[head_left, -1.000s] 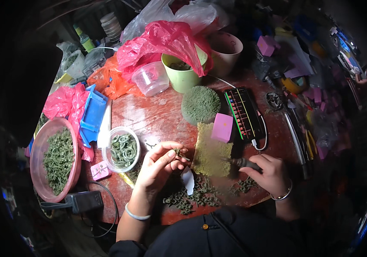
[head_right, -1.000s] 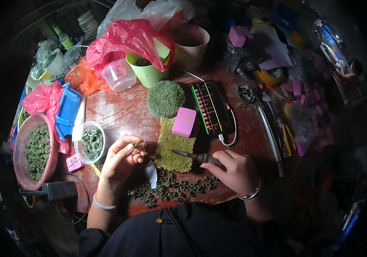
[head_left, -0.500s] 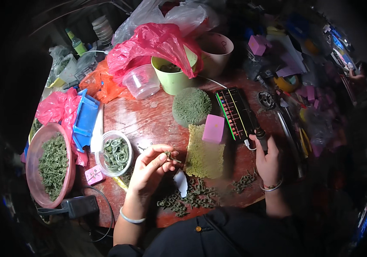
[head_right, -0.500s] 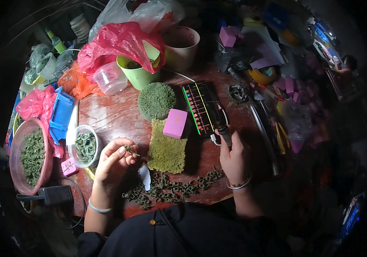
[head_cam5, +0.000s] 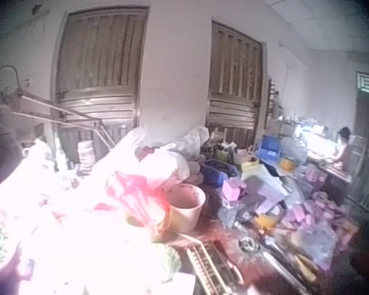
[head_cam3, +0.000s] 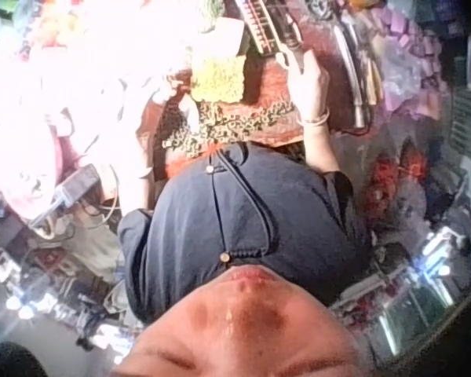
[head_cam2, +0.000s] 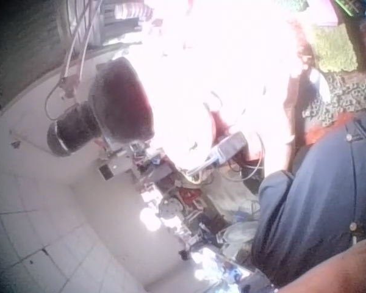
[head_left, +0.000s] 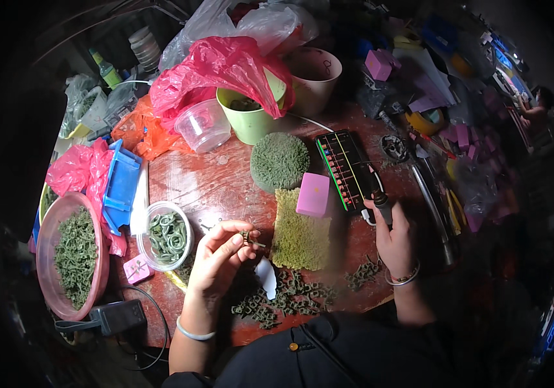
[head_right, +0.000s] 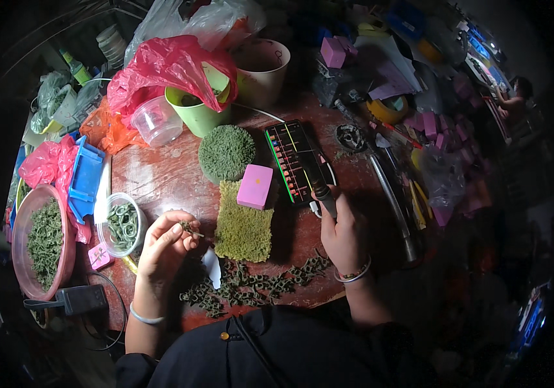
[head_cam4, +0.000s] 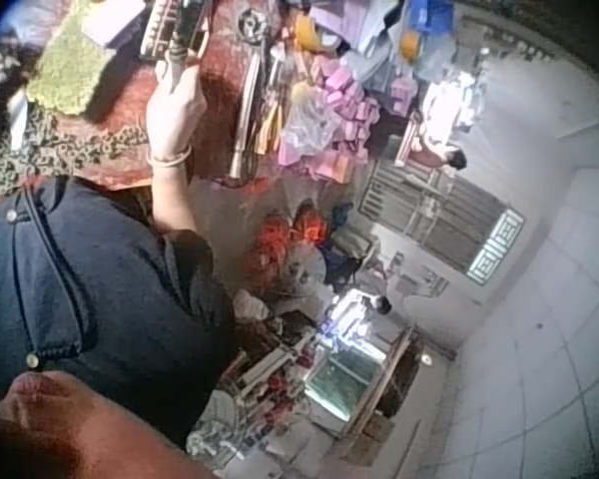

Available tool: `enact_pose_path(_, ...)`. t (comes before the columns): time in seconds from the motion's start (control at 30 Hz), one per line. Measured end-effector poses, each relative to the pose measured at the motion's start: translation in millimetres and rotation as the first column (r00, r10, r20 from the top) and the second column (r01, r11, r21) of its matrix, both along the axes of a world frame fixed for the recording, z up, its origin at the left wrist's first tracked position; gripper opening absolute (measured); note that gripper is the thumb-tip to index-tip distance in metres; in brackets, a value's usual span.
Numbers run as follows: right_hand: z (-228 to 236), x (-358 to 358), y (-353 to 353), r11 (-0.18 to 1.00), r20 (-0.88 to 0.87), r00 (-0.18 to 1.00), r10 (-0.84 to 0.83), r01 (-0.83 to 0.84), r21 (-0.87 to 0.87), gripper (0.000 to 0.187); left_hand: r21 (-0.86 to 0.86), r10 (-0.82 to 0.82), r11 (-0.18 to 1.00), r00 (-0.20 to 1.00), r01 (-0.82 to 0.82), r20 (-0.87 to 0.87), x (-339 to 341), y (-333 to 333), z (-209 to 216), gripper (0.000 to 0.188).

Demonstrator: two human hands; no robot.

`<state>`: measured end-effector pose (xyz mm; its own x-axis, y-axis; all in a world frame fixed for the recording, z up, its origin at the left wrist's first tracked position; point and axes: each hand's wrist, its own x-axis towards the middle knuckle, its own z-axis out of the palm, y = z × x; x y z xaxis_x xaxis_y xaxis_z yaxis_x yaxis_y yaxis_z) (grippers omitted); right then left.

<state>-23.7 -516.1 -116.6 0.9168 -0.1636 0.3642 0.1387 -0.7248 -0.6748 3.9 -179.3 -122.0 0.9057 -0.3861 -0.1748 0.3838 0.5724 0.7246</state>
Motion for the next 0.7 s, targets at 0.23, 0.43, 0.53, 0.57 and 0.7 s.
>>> enact_pose_path(0.23,11,5,-1,0.996,0.029,0.999,0.016,-0.018,0.085,0.017,-0.003,0.001,1.000,1.000,-0.001,0.007,0,0,0,0.025)
enact_pose_path(0.43,24,34,-14,0.994,0.068,0.993,0.097,-0.100,0.038,0.018,0.016,0.016,1.000,1.000,-0.016,0.010,-2,1,-1,0.025)
enact_pose_path(0.53,17,49,-14,0.989,0.097,0.988,0.116,-0.124,0.077,0.018,0.027,0.027,0.999,1.000,-0.028,0.016,-2,0,-2,0.025)
enact_pose_path(0.57,9,53,-15,0.987,0.105,0.988,0.113,-0.124,0.101,0.017,0.026,0.024,0.999,1.000,-0.025,0.013,-1,0,-3,0.025)
enact_pose_path(0.7,5,52,-13,0.997,-0.062,0.995,0.072,-0.074,-0.031,0.021,0.029,0.031,0.999,0.999,-0.031,0.012,-1,0,-2,0.025)
